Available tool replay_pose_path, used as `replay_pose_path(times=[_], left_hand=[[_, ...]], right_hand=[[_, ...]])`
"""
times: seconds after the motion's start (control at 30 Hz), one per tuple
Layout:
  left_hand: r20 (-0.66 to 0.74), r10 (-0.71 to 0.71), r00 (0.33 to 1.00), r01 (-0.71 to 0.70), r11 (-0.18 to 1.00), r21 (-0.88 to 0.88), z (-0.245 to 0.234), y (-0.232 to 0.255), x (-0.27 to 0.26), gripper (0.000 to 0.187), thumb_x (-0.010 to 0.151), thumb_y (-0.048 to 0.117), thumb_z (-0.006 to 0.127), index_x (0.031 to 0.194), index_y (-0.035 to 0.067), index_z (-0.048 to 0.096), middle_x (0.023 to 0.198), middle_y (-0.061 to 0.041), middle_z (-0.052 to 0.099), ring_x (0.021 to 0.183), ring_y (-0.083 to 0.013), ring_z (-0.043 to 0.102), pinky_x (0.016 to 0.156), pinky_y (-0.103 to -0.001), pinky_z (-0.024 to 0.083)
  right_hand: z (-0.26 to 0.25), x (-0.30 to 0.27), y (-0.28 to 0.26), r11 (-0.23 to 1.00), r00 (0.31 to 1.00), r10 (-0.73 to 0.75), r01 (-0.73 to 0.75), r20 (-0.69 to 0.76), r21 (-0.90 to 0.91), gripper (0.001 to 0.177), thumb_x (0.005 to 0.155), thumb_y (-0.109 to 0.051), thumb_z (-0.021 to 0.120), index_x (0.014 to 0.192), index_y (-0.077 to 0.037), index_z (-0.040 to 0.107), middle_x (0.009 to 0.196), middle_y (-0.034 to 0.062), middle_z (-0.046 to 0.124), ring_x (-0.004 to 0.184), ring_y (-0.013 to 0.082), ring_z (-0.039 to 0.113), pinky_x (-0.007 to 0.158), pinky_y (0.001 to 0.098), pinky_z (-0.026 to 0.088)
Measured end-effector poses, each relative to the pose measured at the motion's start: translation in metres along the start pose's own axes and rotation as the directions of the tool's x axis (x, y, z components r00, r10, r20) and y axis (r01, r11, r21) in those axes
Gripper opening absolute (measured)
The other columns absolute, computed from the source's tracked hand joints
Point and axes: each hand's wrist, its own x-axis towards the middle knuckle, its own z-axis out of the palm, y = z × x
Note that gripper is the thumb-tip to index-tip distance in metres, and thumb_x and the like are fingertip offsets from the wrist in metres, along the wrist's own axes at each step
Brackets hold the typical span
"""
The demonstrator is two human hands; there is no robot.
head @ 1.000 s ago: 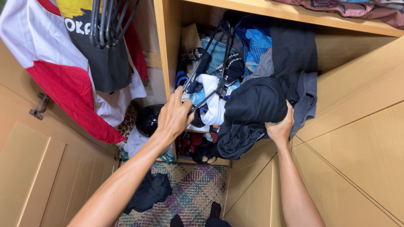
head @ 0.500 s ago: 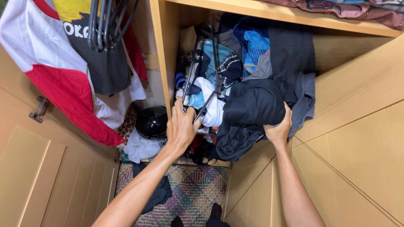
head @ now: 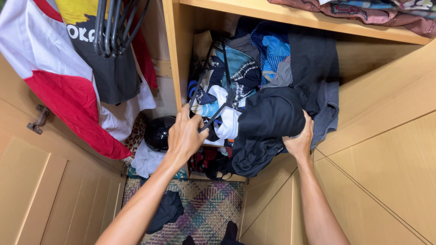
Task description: The person opens a wooden wardrobe and sorts through a pile of clothes on a shelf. They pick up various garments, fold them, and place them back into the wardrobe. The person also handles several empty hangers, moving them from the wardrobe to a nearby table and back again.
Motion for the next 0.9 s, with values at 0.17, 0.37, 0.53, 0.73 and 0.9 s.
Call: replay_pose_path(times=[0.17,0.37,0.53,0.73,0.9], left_hand=[[0.014,0.089,0.996,-0.09,0.994,0.066,-0.01,0.0,-0.016,0.027,0.071,0.019,0.084,0.085,0.003,0.067,0.139,-0.024,0.048,0.106,-0.0408,0.06,0.078,-0.048,0.056],[-0.084,0.219,0.972,-0.205,0.967,0.154,-0.009,0.004,-0.018,0.03,0.069,0.016,0.084,0.09,0.003,0.067,0.144,-0.027,0.047,0.102,-0.0388,0.061,0.075,-0.045,0.057],[-0.163,0.306,0.938,-0.264,0.935,0.236,-0.005,0.011,-0.006,0.025,0.071,0.011,0.078,0.095,0.005,0.071,0.152,-0.03,0.045,0.096,-0.0349,0.062,0.072,-0.04,0.057],[-0.167,0.4,0.901,-0.328,0.881,0.34,-0.01,0.01,0.004,0.008,0.076,0.01,0.073,0.083,0.007,0.073,0.153,-0.026,0.047,0.09,-0.0298,0.061,0.068,-0.037,0.056],[-0.107,0.405,0.908,-0.363,0.888,0.282,-0.019,0.006,0.0,0.004,0.074,0.008,0.073,0.078,0.009,0.074,0.154,-0.023,0.048,0.088,-0.028,0.061,0.064,-0.035,0.056]], right_hand=[[-0.026,0.015,-0.044,1.0,0.978,0.009,-0.005,0.209,-0.018,0.112,0.058,-0.03,0.09,0.154,-0.004,0.038,0.143,0.0207,0.051,0.135,0.0411,0.046,0.116,0.0563,0.031],[0.011,0.017,-0.102,0.919,0.994,-0.066,0.093,0.084,-0.384,0.113,0.068,-0.04,0.087,0.16,-0.006,0.03,0.163,0.027,0.03,0.153,0.049,0.023,0.119,0.0726,0.007],[0.052,-0.005,-0.137,0.881,0.903,-0.341,0.404,0.263,-0.246,0.098,0.071,-0.041,0.086,0.153,-0.015,0.041,0.162,0.0243,0.032,0.153,0.0465,0.023,0.117,0.0763,0.008],[0.061,0.01,-0.094,0.776,0.891,-0.376,0.452,0.253,-0.44,0.095,0.065,-0.026,0.091,0.151,-0.015,0.052,0.163,0.022,0.036,0.154,0.0407,0.028,0.121,0.0722,0.017],[0.047,0.048,-0.057,0.787,0.904,-0.372,0.427,0.209,-0.445,0.094,0.064,-0.018,0.093,0.149,-0.013,0.054,0.162,0.0233,0.04,0.154,0.0436,0.032,0.124,0.0687,0.019]])
